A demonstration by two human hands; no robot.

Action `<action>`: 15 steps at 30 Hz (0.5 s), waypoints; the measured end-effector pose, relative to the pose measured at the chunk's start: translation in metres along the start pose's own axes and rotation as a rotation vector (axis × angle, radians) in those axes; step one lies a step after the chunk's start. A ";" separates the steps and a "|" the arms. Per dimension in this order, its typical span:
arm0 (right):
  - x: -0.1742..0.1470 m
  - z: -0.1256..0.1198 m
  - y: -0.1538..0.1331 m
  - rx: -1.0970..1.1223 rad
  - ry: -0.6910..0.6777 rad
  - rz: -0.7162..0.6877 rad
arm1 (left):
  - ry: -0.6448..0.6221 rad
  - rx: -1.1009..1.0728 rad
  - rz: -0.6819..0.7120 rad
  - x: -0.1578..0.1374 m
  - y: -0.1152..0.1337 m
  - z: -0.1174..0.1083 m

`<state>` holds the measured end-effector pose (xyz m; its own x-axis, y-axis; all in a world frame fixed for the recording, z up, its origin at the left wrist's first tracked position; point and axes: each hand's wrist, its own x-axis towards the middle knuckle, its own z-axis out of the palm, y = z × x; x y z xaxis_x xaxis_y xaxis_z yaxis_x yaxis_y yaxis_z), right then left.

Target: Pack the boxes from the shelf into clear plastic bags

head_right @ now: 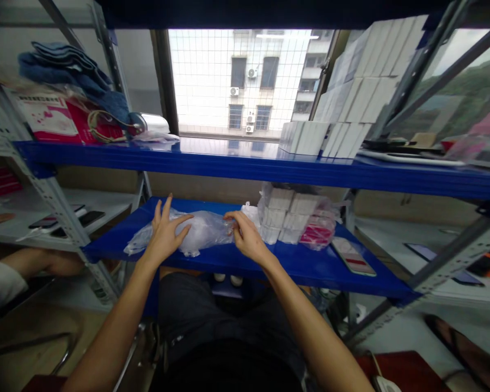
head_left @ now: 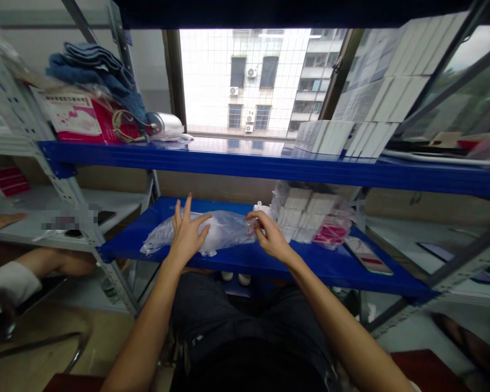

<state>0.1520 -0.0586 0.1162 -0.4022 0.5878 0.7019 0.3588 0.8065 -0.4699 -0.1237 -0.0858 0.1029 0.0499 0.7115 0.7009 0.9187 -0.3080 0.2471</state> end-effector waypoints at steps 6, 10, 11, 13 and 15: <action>-0.058 -0.053 -0.010 -0.019 -0.073 0.032 | -0.233 -0.200 0.044 -0.011 0.030 0.041; -0.086 -0.066 -0.001 -0.078 -0.086 0.196 | -0.342 -0.329 0.051 -0.019 0.054 0.048; -0.091 -0.066 0.002 -0.124 -0.059 0.233 | -0.354 -0.345 0.060 -0.020 0.059 0.048; -0.097 -0.065 0.007 -0.222 0.007 0.281 | -0.357 -0.368 0.078 -0.020 0.067 0.045; -0.100 -0.063 0.010 -0.302 0.043 0.289 | -0.335 -0.363 0.086 -0.019 0.073 0.040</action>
<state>0.2488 -0.1128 0.0750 -0.2161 0.7788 0.5889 0.6848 0.5508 -0.4771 -0.0417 -0.0963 0.0806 0.2974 0.8190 0.4908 0.7130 -0.5324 0.4563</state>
